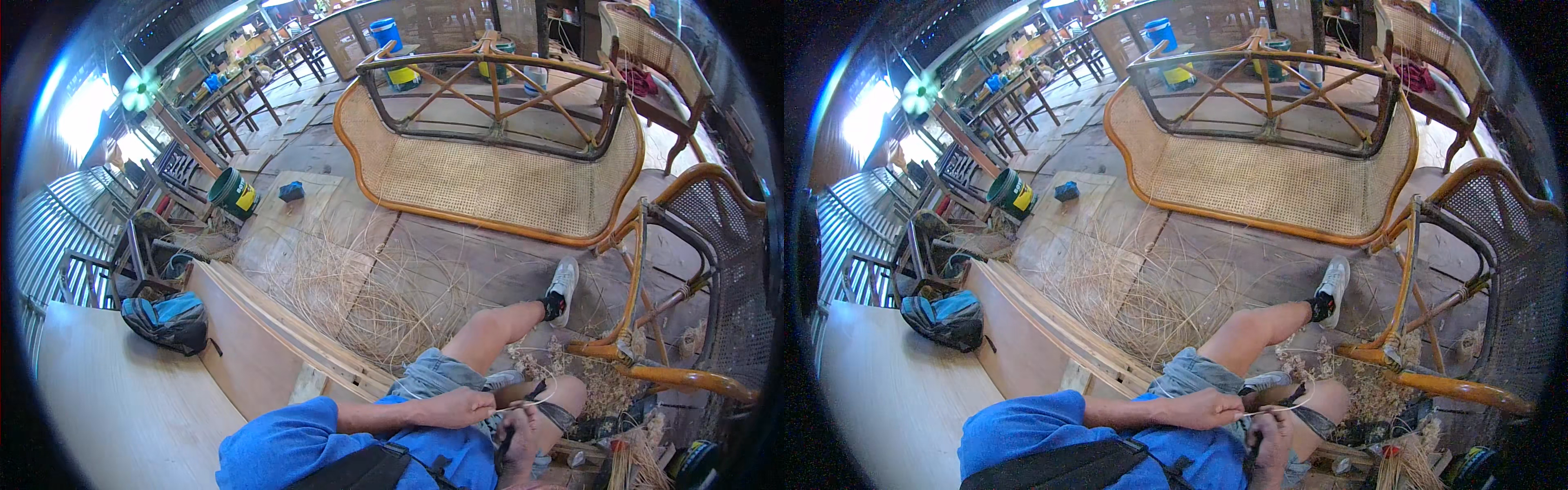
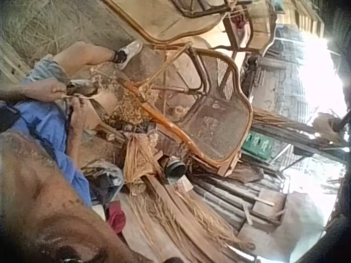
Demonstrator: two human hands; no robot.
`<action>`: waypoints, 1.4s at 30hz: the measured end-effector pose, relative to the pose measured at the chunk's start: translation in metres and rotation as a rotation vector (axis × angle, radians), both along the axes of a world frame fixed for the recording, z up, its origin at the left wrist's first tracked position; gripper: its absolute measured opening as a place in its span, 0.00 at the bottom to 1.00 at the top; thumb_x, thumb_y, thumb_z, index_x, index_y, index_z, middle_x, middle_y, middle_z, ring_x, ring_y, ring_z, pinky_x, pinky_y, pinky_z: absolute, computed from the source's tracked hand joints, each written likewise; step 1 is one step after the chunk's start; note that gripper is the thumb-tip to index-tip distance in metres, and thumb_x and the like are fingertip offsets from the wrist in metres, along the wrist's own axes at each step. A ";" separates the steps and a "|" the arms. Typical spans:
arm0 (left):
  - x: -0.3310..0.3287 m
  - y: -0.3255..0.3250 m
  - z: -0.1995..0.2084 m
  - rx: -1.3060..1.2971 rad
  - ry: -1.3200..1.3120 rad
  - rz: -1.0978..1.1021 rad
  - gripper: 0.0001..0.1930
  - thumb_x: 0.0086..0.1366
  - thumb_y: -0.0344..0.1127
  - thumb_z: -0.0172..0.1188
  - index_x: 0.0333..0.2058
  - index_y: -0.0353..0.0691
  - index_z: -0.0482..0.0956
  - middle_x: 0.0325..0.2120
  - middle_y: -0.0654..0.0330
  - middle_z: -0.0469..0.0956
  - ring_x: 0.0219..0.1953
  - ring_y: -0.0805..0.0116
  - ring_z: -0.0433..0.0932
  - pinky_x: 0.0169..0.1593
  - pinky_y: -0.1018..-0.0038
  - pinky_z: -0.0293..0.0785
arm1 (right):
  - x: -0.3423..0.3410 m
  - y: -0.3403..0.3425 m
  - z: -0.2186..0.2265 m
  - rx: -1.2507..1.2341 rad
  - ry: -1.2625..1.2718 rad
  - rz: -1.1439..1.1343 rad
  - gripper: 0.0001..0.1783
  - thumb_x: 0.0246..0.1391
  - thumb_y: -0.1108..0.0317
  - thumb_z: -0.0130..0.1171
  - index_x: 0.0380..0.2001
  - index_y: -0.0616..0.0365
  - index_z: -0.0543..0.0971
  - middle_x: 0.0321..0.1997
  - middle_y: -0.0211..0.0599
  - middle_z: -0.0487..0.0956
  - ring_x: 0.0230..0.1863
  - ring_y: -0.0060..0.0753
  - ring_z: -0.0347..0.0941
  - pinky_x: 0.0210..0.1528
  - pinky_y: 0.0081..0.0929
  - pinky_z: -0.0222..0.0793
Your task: Strip and prepare bamboo or rattan strands using a small knife.
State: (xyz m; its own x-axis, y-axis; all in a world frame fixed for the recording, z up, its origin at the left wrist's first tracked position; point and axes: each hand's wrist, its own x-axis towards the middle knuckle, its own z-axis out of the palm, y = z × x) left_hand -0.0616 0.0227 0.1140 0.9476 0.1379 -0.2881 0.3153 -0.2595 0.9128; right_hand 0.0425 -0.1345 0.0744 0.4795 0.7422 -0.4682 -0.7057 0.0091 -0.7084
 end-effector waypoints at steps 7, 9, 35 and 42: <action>-0.066 0.039 0.022 -0.118 0.166 -0.169 0.14 0.65 0.42 0.46 0.35 0.35 0.71 0.25 0.57 0.70 0.30 0.71 0.69 0.37 0.70 0.67 | 0.040 -0.039 -0.007 -0.098 -0.051 -0.259 0.12 0.53 0.65 0.52 0.37 0.60 0.67 0.15 0.30 0.65 0.09 0.20 0.57 0.09 0.17 0.54; -0.069 0.041 0.023 -0.186 0.220 -0.173 0.14 0.65 0.42 0.45 0.35 0.35 0.70 0.25 0.58 0.70 0.31 0.73 0.67 0.37 0.71 0.66 | 0.050 -0.049 -0.016 -0.200 -0.066 -0.360 0.13 0.53 0.64 0.51 0.38 0.60 0.67 0.14 0.30 0.65 0.08 0.21 0.57 0.08 0.17 0.53; -0.016 0.005 0.030 0.189 0.144 0.131 0.10 0.63 0.38 0.48 0.35 0.38 0.72 0.22 0.51 0.73 0.25 0.57 0.74 0.30 0.67 0.69 | -0.010 0.030 0.009 0.223 0.087 0.153 0.11 0.50 0.72 0.55 0.36 0.64 0.69 0.23 0.35 0.72 0.17 0.21 0.65 0.16 0.17 0.61; -0.033 0.013 0.042 0.152 0.214 0.078 0.12 0.63 0.40 0.48 0.37 0.38 0.72 0.24 0.51 0.74 0.28 0.59 0.75 0.34 0.68 0.70 | -0.005 0.026 -0.002 0.285 0.213 0.100 0.13 0.49 0.69 0.56 0.37 0.64 0.69 0.24 0.38 0.72 0.15 0.25 0.65 0.15 0.18 0.60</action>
State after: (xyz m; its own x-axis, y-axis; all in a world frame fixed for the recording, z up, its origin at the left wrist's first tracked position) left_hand -0.0946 0.0354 0.1557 0.8524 0.2646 -0.4510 0.5209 -0.3556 0.7760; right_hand 0.0380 -0.1081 0.0725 0.3123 0.8955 -0.3170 -0.8444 0.1089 -0.5245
